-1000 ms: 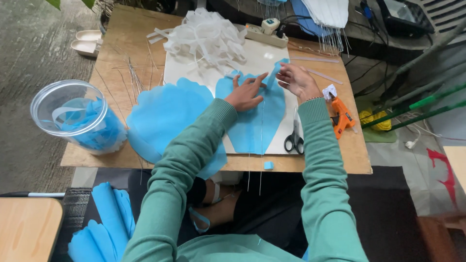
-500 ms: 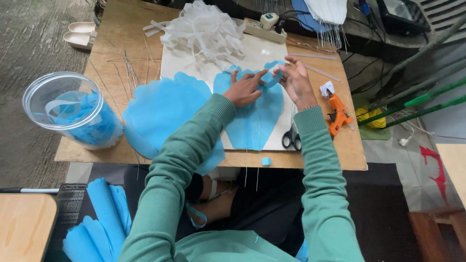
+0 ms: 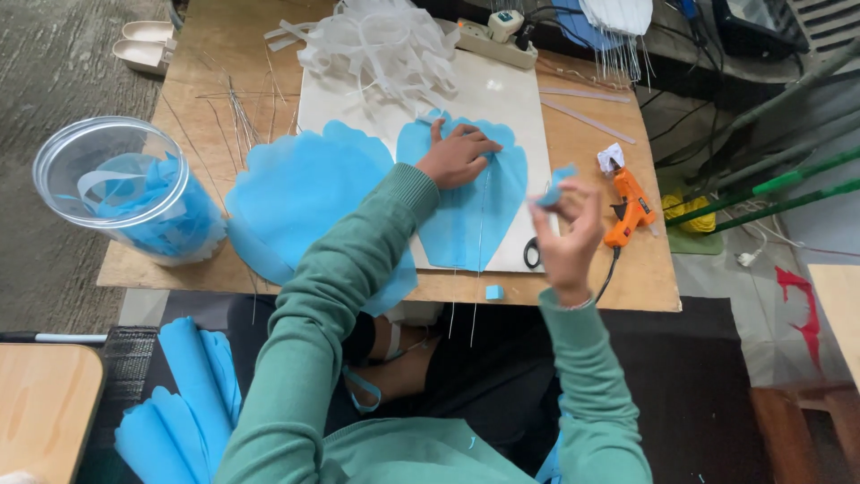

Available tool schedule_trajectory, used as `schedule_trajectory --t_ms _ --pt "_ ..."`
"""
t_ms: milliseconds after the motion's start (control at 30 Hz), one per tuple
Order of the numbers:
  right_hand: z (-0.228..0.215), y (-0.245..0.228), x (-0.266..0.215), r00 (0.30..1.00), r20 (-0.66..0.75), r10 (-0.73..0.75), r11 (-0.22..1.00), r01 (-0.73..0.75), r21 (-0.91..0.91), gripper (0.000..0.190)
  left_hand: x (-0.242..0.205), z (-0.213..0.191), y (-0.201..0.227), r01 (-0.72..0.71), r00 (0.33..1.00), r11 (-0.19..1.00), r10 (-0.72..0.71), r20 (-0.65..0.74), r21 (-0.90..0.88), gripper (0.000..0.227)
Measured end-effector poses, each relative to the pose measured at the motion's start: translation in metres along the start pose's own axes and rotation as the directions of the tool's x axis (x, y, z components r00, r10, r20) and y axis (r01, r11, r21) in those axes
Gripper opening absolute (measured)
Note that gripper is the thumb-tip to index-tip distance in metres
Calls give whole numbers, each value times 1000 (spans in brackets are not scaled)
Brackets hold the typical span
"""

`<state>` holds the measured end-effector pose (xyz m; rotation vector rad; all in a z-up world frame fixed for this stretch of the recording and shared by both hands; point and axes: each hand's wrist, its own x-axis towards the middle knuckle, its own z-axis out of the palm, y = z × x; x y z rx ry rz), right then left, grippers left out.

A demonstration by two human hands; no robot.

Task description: Making large blue fabric petals by gluing fabric to wire frames and trimming the edges with scissors.

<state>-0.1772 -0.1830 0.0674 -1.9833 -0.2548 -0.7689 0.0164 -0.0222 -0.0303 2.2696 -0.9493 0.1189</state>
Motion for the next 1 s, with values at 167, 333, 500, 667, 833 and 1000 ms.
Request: schedule_trajectory --t_ms 167,333,500,667,833,1000 --pt "26 -16 -49 997 72 0 986 12 -165 39 4 7 -6 -8 1000 1000 8 -21 25 45" --pt "50 -3 -71 996 74 -48 971 64 -231 32 6 15 -13 -36 998 993 42 -56 111 35" --pt "57 8 -79 979 154 -131 920 178 -349 29 4 11 -10 -58 996 981 70 -59 186 34" --pt "52 3 -79 975 180 -128 917 185 -354 27 6 16 -14 -62 994 973 79 -69 223 34" --pt "44 3 -81 978 183 -99 919 160 -359 24 8 19 -16 -53 995 972 70 -67 228 37" --pt "31 6 -85 977 186 -104 913 168 -371 26 7 18 -17 -46 997 977 56 -43 210 41"
